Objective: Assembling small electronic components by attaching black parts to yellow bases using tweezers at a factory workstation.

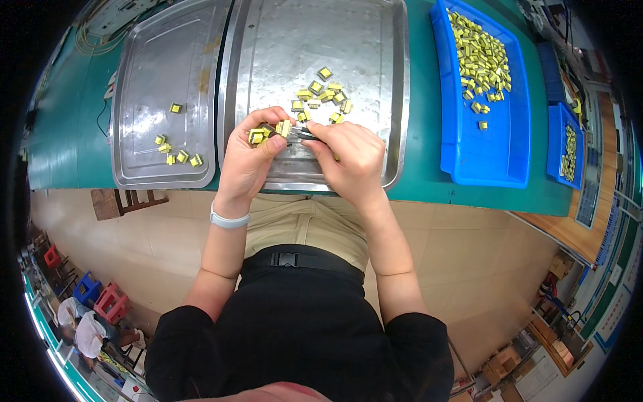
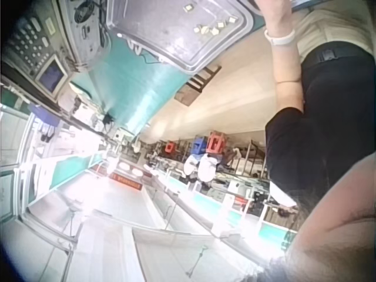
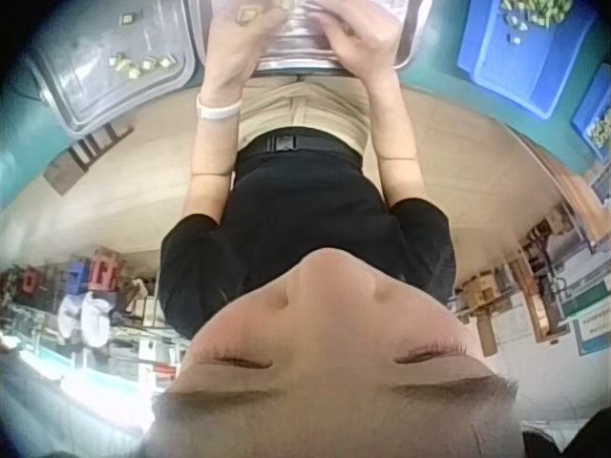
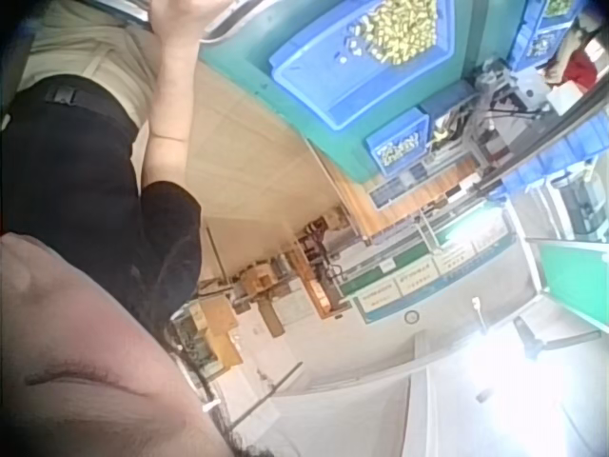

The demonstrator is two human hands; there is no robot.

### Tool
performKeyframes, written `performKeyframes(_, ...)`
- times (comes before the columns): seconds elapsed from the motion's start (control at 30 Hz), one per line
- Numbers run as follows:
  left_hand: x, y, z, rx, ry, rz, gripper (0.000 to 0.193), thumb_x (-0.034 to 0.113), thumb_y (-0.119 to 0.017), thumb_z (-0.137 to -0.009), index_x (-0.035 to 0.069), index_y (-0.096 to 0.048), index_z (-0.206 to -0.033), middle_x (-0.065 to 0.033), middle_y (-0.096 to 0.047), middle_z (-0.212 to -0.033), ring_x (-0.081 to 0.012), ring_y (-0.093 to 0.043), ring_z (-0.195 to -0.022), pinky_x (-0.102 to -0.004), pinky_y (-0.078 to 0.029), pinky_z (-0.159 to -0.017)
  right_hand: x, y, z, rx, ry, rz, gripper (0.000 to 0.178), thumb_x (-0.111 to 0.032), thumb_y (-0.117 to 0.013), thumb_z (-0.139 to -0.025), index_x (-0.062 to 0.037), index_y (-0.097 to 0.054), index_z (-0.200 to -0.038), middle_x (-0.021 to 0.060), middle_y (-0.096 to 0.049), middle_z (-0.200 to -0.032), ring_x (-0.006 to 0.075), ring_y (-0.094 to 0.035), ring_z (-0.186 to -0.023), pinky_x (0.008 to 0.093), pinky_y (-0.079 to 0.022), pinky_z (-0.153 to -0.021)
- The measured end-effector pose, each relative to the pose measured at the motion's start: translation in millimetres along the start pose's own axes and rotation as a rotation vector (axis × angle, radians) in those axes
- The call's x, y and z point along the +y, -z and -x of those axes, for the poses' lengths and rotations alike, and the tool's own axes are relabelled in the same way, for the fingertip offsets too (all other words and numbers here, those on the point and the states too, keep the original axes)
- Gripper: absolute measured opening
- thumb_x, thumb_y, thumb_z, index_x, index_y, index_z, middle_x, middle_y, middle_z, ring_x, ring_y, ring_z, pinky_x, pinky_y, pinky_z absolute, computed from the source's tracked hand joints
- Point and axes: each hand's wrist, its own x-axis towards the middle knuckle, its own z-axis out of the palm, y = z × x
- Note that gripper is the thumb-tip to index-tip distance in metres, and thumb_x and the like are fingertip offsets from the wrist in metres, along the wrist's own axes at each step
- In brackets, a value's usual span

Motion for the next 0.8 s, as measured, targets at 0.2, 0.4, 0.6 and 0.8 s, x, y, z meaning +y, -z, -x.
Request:
performKeyframes(0.2, 0.7, -0.7, -0.3, -0.001, 0.003, 0.023, 0.03, 0.001, -0.078, -0.085, 0.004, -0.063, -0.112, -0.0076, -0.061, -0.119, -0.0208, -0.06, -0.115, -0.0338, -0.044, -0.104, 1.2, -0.2, 1.0, 0.007, -0.008, -0.001, 0.025, 0.0, -0.083, -0.071, -0.0005, -0.074, -0.095, 0.0113, -0.073, -0.078, 0.0226, -0.066, -0.062, 0.0309, -0.049, -0.057)
performKeyframes(0.4, 0.8, 0.1, -0.5, -0.03, 0.009, -0.031, 0.03, 0.0, -0.077, -0.085, 0.004, -0.063, -0.112, -0.0079, -0.061, -0.119, -0.0199, -0.059, -0.114, -0.0335, -0.045, -0.103, 1.2, -0.7, -0.5, -0.002, -0.004, 0.001, 0.026, 0.0, -0.082, -0.072, -0.0002, -0.075, -0.096, 0.0114, -0.072, -0.077, 0.0224, -0.066, -0.062, 0.0313, -0.049, -0.056)
performKeyframes(0.6, 5.9, -5.7, 0.2, 0.016, 0.024, -0.059, 0.03, 0.002, -0.079, -0.085, 0.004, -0.063, -0.11, -0.0085, -0.061, -0.118, -0.0187, -0.059, -0.113, -0.0324, -0.045, -0.101, 1.3, -0.5, -0.9, -0.012, 0.002, 0.006, 0.026, 0.0, -0.082, -0.072, -0.0001, -0.075, -0.096, 0.0114, -0.071, -0.076, 0.0223, -0.065, -0.061, 0.0315, -0.049, -0.056)
performKeyframes(0.8, 3.9, -2.6, 0.5, -0.004, 0.011, -0.047, 0.027, 0.001, -0.078, -0.085, 0.005, -0.062, -0.107, -0.0094, -0.061, -0.119, -0.0189, -0.06, -0.113, -0.0327, -0.045, -0.101, 0.2, 0.3, -0.7, -0.015, -0.007, -0.002, 0.026, 0.001, -0.082, -0.071, 0.0004, -0.075, -0.096, 0.0117, -0.072, -0.076, 0.0225, -0.065, -0.061, 0.0317, -0.049, -0.056)
